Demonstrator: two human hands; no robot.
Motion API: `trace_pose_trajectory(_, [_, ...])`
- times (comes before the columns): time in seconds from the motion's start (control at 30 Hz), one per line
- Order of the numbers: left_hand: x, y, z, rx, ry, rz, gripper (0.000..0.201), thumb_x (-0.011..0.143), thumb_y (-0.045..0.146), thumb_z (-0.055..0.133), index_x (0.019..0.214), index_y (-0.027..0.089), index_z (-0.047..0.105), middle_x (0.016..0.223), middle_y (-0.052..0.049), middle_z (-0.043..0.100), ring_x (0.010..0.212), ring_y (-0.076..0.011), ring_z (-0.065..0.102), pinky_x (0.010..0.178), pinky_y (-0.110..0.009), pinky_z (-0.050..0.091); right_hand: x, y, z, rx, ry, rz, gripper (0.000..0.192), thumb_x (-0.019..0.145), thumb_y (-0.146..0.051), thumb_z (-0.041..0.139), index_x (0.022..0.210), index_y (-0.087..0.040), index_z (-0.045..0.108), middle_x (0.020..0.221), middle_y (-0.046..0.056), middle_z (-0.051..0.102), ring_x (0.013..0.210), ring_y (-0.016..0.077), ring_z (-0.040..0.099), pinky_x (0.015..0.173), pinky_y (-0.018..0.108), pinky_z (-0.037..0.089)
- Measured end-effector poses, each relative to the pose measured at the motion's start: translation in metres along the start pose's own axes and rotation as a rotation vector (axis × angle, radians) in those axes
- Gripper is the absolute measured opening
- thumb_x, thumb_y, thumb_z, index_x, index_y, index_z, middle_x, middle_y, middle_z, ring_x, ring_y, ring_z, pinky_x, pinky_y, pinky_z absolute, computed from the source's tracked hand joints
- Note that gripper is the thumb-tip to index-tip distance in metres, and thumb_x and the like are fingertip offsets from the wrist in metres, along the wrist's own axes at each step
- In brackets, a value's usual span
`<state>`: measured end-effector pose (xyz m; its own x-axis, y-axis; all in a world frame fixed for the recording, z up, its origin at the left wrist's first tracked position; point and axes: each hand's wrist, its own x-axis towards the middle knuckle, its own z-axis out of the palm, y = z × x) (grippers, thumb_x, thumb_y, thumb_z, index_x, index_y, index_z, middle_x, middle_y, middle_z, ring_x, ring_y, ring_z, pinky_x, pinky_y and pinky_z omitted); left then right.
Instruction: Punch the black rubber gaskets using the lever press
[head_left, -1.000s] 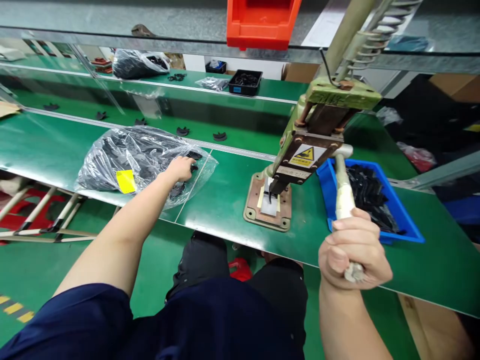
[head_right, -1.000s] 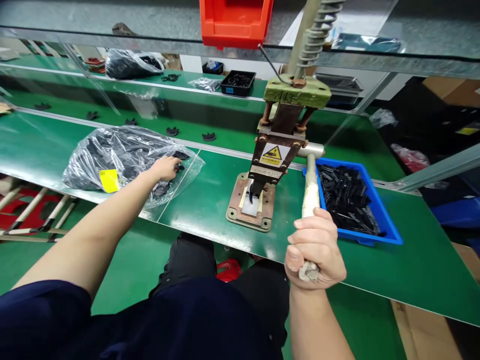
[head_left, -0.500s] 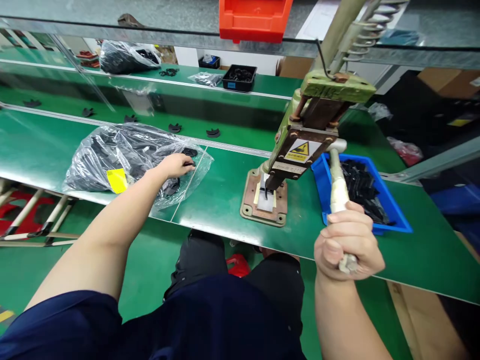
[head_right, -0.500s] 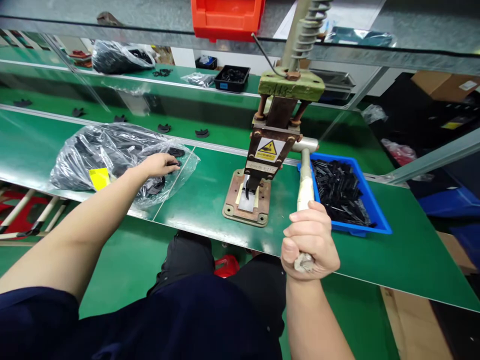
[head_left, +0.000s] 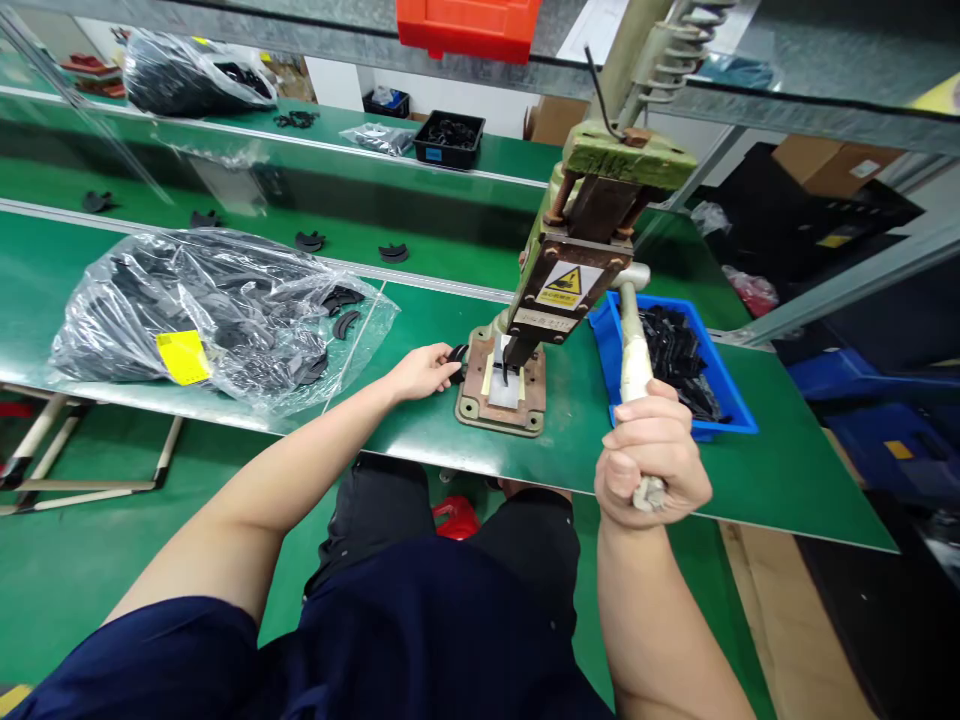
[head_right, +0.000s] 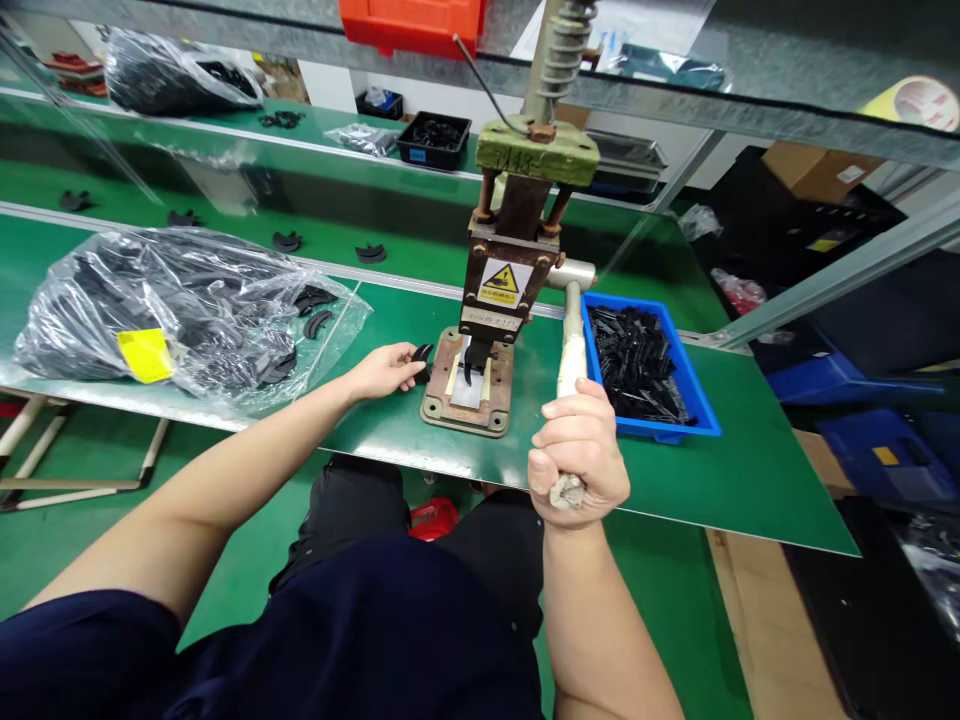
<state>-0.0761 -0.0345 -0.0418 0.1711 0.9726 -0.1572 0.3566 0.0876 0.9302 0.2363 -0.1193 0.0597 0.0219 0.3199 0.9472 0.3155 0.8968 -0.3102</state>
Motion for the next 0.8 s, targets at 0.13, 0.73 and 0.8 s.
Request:
trace_pose_trajectory(0.13, [-0.002, -0.004, -0.005, -0.016, 0.004, -0.019, 0.033, 0.098, 0.049, 0.071, 0.086, 0.019, 0.064, 0.061, 0.002, 0.063, 0.05, -0.0104, 0.06, 0.051, -0.021, 0.047, 0.0, -0.001, 0.0, 0.006, -0.009, -0.006, 0.031, 0.094, -0.035, 0.07, 0.068, -0.024, 0.056, 0.069, -0.007, 0.063, 0.082, 0.016, 0.071, 0.111, 0.057, 0.055])
trace_pose_trajectory(0.73, [0.013, 0.027, 0.019, -0.328, 0.093, 0.087, 0.051, 0.08, 0.036, 0.094, 0.118, 0.016, 0.067, 0.065, 0.006, 0.065, 0.056, -0.0106, 0.063, 0.058, -0.023, 0.054, -0.001, 0.0, 0.002, 0.009, 0.007, -0.006, 0.03, 0.093, -0.035, 0.07, 0.069, -0.025, 0.056, 0.068, -0.006, 0.063, 0.083, 0.0155, 0.07, 0.113, 0.055, 0.054])
trace_pose_trajectory(0.8, [0.019, 0.033, 0.024, -0.344, 0.051, 0.022, 0.04, 0.083, 0.034, 0.092, 0.109, 0.015, 0.067, 0.069, 0.003, 0.068, 0.06, -0.0116, 0.067, 0.061, -0.024, 0.057, -0.001, 0.0, 0.002, 0.006, 0.004, -0.009, 0.029, 0.093, -0.036, 0.069, 0.069, -0.025, 0.056, 0.068, -0.007, 0.063, 0.082, 0.016, 0.07, 0.113, 0.056, 0.054])
